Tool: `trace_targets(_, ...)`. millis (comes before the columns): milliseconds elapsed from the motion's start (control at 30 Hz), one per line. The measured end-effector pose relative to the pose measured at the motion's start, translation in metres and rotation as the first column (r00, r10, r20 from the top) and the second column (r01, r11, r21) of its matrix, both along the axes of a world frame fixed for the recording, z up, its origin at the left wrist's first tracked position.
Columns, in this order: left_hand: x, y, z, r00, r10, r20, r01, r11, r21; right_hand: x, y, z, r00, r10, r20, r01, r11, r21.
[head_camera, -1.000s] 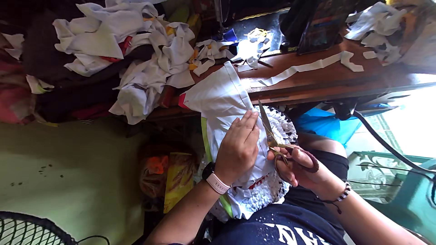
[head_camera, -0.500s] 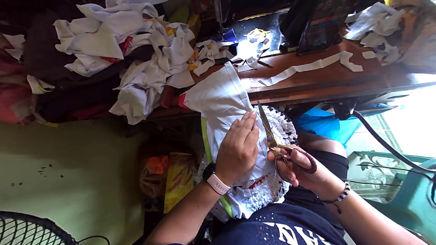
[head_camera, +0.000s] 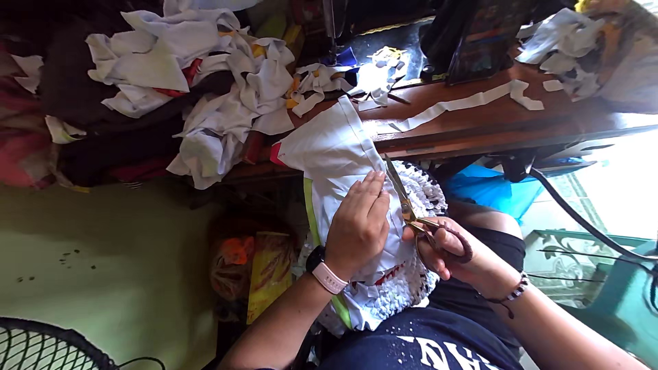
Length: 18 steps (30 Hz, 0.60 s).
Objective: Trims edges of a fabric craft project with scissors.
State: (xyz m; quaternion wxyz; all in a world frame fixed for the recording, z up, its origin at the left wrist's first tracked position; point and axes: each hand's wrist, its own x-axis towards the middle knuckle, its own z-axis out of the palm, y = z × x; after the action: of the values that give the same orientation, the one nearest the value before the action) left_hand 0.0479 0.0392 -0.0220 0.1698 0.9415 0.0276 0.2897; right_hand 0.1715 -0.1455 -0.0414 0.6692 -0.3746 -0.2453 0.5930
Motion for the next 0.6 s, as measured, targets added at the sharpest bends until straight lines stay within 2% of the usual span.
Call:
trace_targets(267,0.002,0.005,0.006,0.999,-0.037,-0.007,0.036,0.995,-0.093,0.010,0.000,0.006,0.998,0.034,0.057,-0.033,0.999,-0.023)
trace_targets(433,0.016,-0.004,0.017,0.996,0.037,-0.079,-0.032,0.998,0.061,0.007,-0.001,0.026,0.991,0.011,0.133,0.016,0.979,-0.203)
trace_targets(600,0.018,-0.009,0.018,0.987,0.097,-0.130,-0.080,0.988,0.133,0.004,0.004,0.027,0.994,0.038,0.107,-0.016,0.980,-0.199)
